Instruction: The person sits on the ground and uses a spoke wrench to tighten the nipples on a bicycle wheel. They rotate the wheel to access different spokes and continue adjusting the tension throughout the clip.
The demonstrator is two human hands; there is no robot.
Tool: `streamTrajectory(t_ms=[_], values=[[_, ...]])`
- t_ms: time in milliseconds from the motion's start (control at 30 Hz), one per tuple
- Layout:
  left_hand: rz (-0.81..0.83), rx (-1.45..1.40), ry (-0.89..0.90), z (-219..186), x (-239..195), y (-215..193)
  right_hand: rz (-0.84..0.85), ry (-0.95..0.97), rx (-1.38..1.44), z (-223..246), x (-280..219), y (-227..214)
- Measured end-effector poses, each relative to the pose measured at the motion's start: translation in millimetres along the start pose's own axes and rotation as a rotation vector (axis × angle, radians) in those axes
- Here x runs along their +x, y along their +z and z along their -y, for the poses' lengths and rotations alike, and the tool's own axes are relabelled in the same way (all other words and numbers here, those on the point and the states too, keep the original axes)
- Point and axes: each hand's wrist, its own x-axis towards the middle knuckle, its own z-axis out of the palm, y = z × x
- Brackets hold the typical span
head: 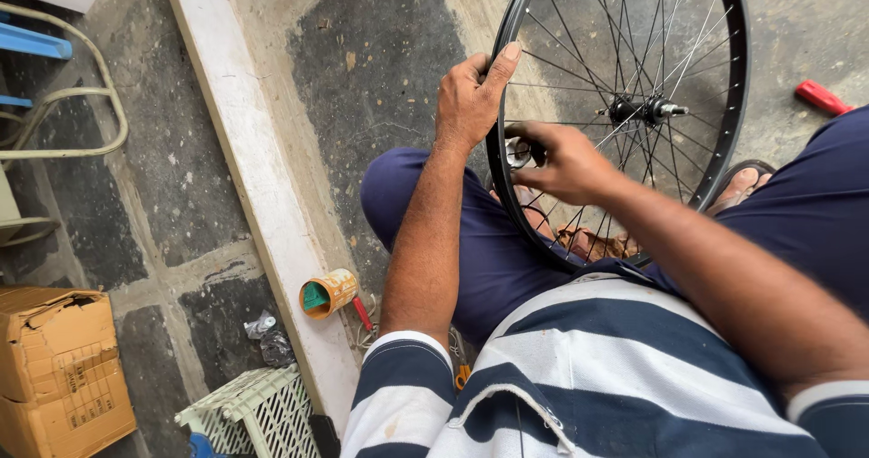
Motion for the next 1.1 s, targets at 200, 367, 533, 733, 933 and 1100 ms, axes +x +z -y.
streamTrajectory(t_ms=[200, 367, 533, 733, 933, 1100], values=[[0.012, 0.012, -0.021, -3, -1, -2, 0.032, 0.305, 0.325, -6, 1, -13], [0.023, 0.002, -0.038, -4, -1, -2, 0.110, 0.250, 0.065, 7, 2, -4], [0.023, -0.020, -0.046, -7, -3, -2, 0.067, 0.223, 0.324, -13, -1, -15], [0.004, -0.033, 0.060, -7, -4, -5, 0.037, 0.110, 0.197, 0, -1, -7], [0.033, 0.011, -0.041, -6, -3, -3, 0.079, 0.342, 0.080, 0, 4, -11], [0.028, -0.028, -0.026, -7, -3, -4, 0.118, 0.135, 0.333, -5, 0, -14]])
